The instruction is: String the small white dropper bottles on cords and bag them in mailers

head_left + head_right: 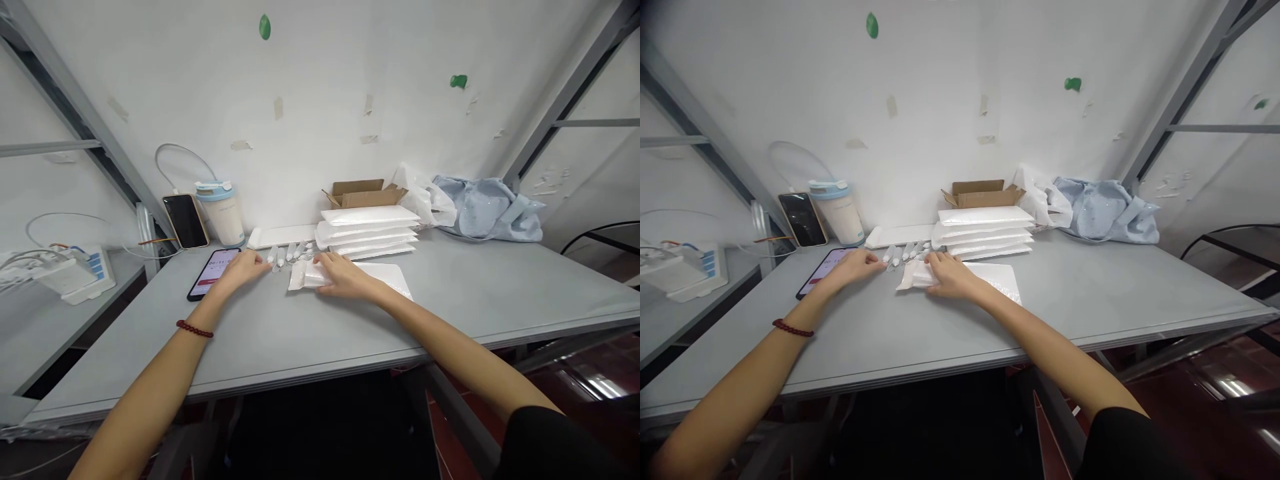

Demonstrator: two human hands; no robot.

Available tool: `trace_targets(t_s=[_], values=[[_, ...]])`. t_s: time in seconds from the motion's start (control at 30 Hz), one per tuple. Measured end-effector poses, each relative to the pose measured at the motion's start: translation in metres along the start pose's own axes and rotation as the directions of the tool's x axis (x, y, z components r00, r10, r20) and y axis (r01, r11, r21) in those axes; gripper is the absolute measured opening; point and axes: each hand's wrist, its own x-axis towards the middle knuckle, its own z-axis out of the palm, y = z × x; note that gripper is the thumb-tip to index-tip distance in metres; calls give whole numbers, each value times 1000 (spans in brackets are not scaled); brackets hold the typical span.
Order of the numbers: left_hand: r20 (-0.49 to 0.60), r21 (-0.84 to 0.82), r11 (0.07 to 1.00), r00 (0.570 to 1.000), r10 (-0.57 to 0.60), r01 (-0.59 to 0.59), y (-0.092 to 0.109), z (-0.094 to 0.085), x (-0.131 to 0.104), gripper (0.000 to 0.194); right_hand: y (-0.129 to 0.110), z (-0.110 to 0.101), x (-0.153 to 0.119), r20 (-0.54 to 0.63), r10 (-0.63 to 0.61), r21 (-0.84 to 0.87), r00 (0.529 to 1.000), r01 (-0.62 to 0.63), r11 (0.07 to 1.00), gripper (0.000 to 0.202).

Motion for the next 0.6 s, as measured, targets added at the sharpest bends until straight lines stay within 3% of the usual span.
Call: trace_targets(t_s=[0.1,0.3,0.47,0.53,0.6], values=[[-6,165,986,1000,-8,9,4,6,-1,23,2,2,1,-3,-2,-5,1000,2,1000,48],[-61,208,978,998,-14,27,3,3,-3,17,3,3,2,-8,-12,1,1000,12,1000,47],[-160,93,995,987,-22,38,-1,-8,-2,22,3,3,2,-18,-15,12,1000,16,1000,48],[-211,-24,1000,977,-24,19,1,-19,-5,20,4,3,2,-22,-14,14,1000,14,1000,48],[-191,-189,982,981,-11,-25,6,-32,-11,20,4,3,2,-21,-13,12,1000,13,1000,48]])
